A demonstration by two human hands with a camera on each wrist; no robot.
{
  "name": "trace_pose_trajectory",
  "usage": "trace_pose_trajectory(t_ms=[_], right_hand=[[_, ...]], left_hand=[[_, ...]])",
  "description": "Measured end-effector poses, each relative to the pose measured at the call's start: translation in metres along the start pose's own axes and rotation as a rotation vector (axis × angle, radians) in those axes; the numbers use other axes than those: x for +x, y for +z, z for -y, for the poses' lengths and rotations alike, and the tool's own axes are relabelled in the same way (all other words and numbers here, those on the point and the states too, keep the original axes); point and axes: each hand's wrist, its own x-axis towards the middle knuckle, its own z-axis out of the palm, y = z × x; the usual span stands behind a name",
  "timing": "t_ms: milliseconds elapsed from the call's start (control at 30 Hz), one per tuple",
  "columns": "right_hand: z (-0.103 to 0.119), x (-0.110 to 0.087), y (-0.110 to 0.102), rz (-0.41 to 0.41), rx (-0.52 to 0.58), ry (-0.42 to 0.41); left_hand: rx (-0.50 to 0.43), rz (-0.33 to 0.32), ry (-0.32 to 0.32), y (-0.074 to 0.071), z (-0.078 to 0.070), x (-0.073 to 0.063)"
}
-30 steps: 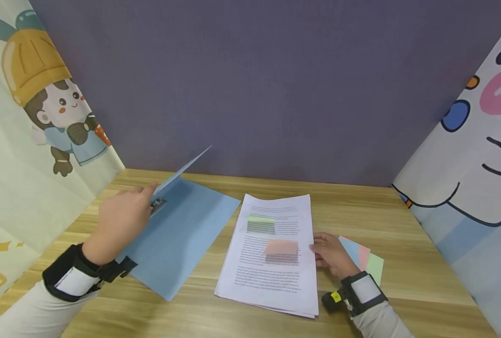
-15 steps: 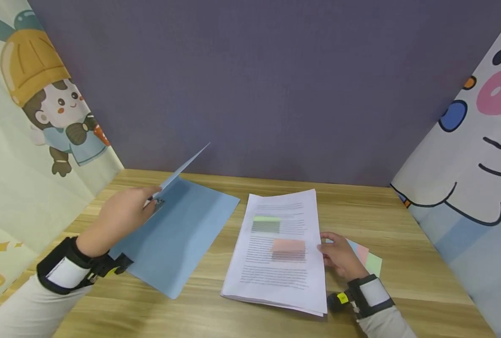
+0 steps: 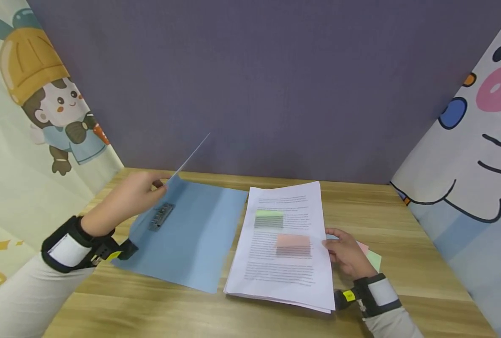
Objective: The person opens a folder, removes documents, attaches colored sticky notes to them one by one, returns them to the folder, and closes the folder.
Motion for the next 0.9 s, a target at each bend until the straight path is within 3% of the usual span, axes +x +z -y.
trace_pose_trajectory(t_ms=[400,700,900], right_hand=[[0.002,-0.003,-0.003,0.031,0.074,0.018],[0.002,0.001,0.005,0.048,0.057,-0.014],[0.000,0.003,0.007,0.058,0.068,-0.017]], left_hand=[[-0.182,0.054,-0.073,-0.001,-0.004,0.012],[-0.292,0.041,-0.067,-0.002,-0.023,0.017],[-0.310,0.034,-0.062,-0.003,-0.033,0.018]])
